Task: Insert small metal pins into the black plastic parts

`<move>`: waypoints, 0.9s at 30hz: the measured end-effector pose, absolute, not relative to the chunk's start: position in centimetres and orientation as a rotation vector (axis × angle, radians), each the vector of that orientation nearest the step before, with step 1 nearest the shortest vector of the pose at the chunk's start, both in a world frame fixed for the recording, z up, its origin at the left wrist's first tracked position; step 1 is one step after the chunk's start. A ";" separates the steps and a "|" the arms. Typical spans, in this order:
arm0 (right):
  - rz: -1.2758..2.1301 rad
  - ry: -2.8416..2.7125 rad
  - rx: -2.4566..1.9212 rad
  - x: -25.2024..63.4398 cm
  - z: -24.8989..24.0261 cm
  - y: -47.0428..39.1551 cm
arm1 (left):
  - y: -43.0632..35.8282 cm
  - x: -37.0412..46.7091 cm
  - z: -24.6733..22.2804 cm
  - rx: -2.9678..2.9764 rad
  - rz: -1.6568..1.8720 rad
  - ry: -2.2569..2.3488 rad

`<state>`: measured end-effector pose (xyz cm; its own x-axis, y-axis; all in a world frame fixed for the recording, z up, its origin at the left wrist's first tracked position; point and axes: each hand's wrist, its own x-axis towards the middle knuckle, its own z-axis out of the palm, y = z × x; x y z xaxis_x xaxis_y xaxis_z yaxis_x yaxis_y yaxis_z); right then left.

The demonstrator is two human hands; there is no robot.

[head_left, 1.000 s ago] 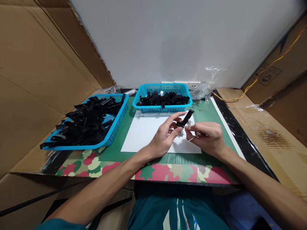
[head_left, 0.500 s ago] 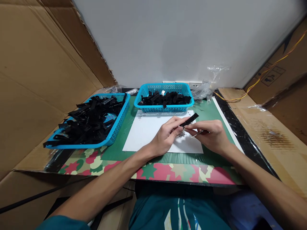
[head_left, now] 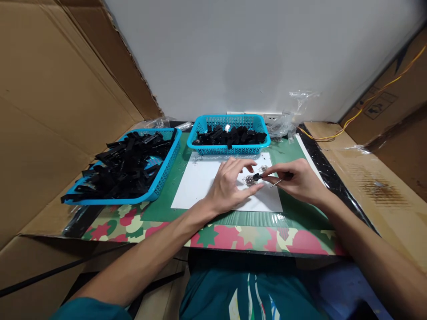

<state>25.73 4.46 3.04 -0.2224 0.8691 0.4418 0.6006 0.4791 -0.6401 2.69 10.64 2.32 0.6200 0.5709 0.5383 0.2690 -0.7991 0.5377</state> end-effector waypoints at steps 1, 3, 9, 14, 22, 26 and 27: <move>0.478 -1.941 -1.227 25.8 3.0 4.5 | 10.7 2.7 2.1 2.464 1.022 0.673; 0.582 -1.957 -1.248 26.0 3.1 4.6 | 10.8 2.7 1.7 2.494 1.017 0.653; 0.709 -1.990 -1.227 26.8 3.9 4.7 | 10.9 2.9 0.8 2.536 1.007 0.575; 0.516 -1.985 -1.230 26.6 3.5 5.1 | 10.8 2.9 0.7 2.579 0.910 0.559; 0.793 -1.439 -1.233 23.8 2.7 4.7 | 10.9 2.8 0.6 2.564 0.829 0.552; 0.787 -1.423 -1.260 23.0 2.1 4.7 | 10.9 2.8 0.5 2.567 0.839 0.541; 0.780 -1.437 -1.269 22.9 2.1 4.6 | 11.0 2.8 0.4 2.566 0.839 0.536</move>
<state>22.87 4.64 2.09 0.0773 0.9602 0.2683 0.2982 0.2345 -0.9253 2.78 10.97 0.38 0.7482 0.4654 0.4729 0.2343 -0.8522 0.4679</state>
